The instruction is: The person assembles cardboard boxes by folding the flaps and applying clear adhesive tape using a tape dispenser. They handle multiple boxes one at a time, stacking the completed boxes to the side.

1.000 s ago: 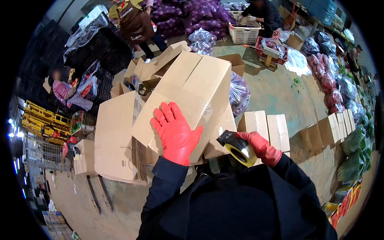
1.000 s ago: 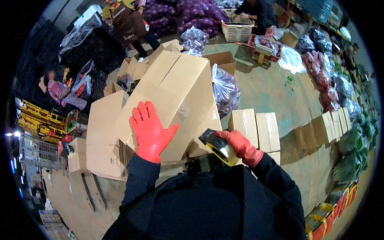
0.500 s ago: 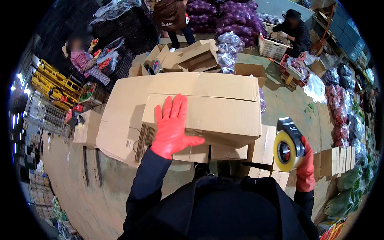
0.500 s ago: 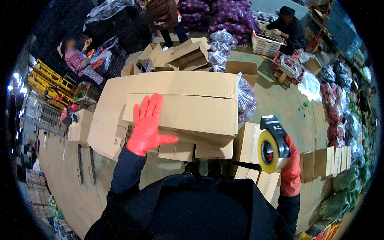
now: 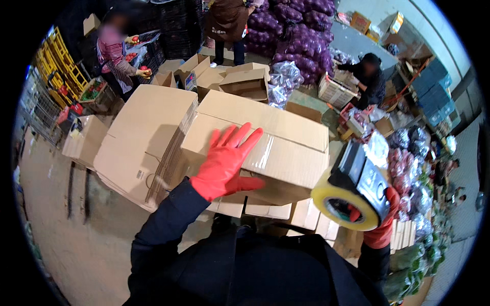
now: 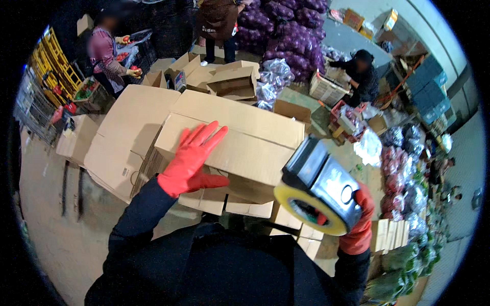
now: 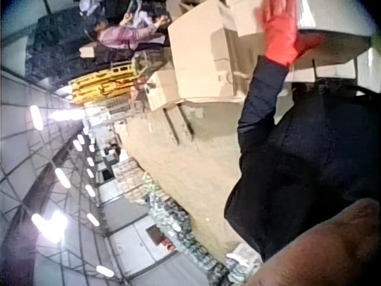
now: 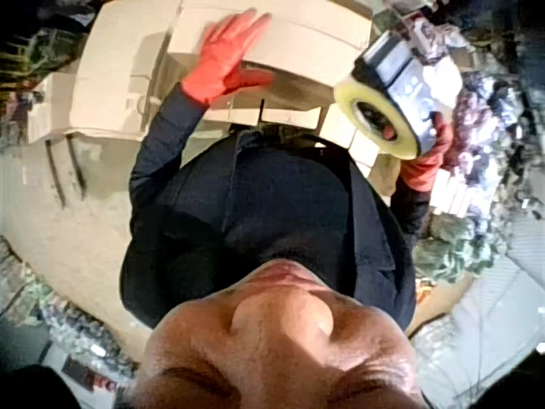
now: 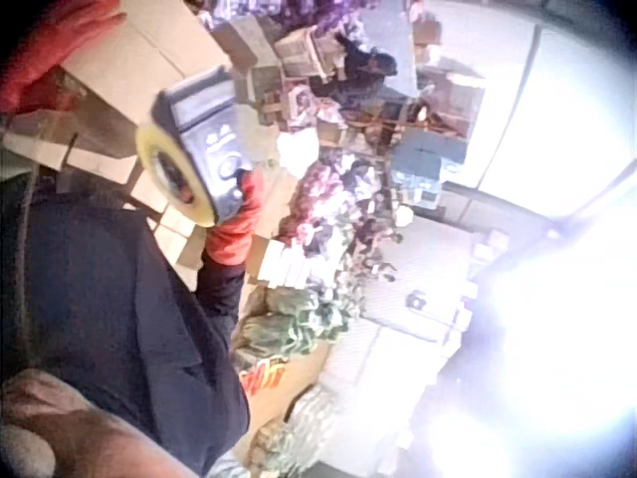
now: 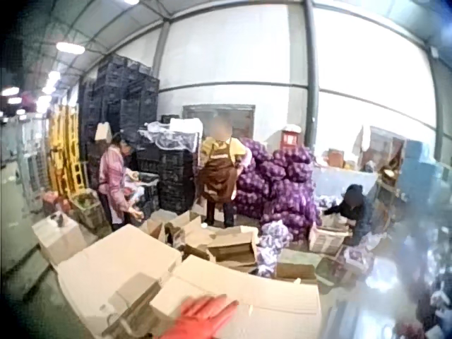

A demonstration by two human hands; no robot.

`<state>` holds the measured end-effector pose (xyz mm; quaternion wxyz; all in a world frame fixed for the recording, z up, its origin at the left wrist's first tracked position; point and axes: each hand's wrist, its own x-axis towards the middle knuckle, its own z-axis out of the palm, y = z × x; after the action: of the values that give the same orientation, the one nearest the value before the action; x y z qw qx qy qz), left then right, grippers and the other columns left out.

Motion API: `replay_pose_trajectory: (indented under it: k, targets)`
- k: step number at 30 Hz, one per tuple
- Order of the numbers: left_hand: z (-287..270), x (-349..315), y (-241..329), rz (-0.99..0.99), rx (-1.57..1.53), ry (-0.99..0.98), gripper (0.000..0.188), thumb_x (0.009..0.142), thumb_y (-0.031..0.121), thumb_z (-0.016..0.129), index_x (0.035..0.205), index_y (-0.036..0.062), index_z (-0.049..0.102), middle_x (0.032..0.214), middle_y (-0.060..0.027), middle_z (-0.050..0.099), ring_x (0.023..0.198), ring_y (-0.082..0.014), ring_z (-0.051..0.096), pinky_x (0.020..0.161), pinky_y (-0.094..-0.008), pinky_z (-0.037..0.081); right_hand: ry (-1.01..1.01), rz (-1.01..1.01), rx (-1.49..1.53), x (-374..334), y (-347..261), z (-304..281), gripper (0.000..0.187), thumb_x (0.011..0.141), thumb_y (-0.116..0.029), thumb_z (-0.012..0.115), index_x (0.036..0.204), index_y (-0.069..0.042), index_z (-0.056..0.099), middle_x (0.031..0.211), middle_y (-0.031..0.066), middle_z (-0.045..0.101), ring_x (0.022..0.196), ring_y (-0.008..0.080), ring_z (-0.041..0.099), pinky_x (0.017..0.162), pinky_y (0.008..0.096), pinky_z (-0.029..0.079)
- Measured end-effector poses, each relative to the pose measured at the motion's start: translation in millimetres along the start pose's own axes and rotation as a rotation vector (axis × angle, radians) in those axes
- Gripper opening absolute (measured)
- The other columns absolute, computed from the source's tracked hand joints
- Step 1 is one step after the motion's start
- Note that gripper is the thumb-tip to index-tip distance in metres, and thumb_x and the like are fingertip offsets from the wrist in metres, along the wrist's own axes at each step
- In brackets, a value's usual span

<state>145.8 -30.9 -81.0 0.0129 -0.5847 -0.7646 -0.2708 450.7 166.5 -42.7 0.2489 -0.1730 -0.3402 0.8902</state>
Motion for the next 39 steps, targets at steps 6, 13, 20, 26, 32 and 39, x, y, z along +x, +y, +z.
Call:
replay_pose_trajectory:
  k: [6,13,20,26,32,39]
  targets:
    - [-28,4,14,-0.237,-1.365,-0.279,0.053,0.098,0.046,0.042,0.128,0.0037,0.050,0.111,-0.0090,0.059,0.090,-0.0147,0.058,0.076,-0.0288,0.049,-0.006,-0.079,-0.441,21,3,37,0.048,0.067,-0.029,0.070,0.096,0.007,0.058,0.089,0.0249,0.064,0.072,0.0387,0.065,0.061,0.0506,0.057]
    - [-86,19,-4,-0.299,-1.236,-0.547,0.056,0.097,0.055,0.036,0.098,0.0052,0.061,0.069,0.0014,0.054,0.058,-0.0048,0.049,0.051,-0.0211,0.040,-0.049,-0.031,-0.825,52,7,86,0.063,0.062,-0.038,0.077,0.098,0.010,0.062,0.088,0.0186,0.067,0.075,0.0261,0.066,0.067,0.0347,0.053]
    - [-58,14,-34,-0.312,-1.814,-0.300,0.030,0.097,0.033,0.052,0.091,0.0056,0.064,0.070,0.0014,0.059,0.055,-0.0042,0.051,0.046,-0.0209,0.040,-0.112,-0.053,-0.747,78,20,112,0.057,0.067,-0.026,0.072,0.103,0.013,0.051,0.090,0.0312,0.062,0.066,0.0427,0.065,0.053,0.0543,0.058]
    - [-66,21,-65,-0.385,-1.620,-0.156,0.028,0.096,0.028,0.056,0.083,0.0051,0.063,0.064,0.0016,0.058,0.051,-0.0049,0.050,0.045,-0.0213,0.040,-0.026,0.119,-1.222,101,20,158,0.080,0.062,-0.058,0.071,0.098,0.013,0.064,0.087,0.0160,0.068,0.074,0.0223,0.065,0.067,0.0320,0.051]
    - [-68,29,-88,-0.362,-1.512,-0.163,0.024,0.095,0.023,0.056,0.080,0.0047,0.062,0.065,0.0015,0.057,0.051,-0.0049,0.050,0.046,-0.0214,0.042,-0.109,0.222,-1.386,116,20,193,0.076,0.076,-0.057,0.062,0.110,0.011,0.060,0.093,0.0132,0.067,0.083,0.0192,0.063,0.075,0.0291,0.048]
    - [-64,34,-107,-0.370,-1.463,-0.009,0.020,0.093,0.019,0.058,0.081,0.0034,0.063,0.069,0.0001,0.062,0.055,-0.0067,0.057,0.044,-0.0218,0.042,-0.090,0.132,-1.460,131,31,208,0.069,0.085,-0.056,0.051,0.110,0.008,0.060,0.094,0.0108,0.065,0.086,0.0166,0.059,0.079,0.0272,0.044]
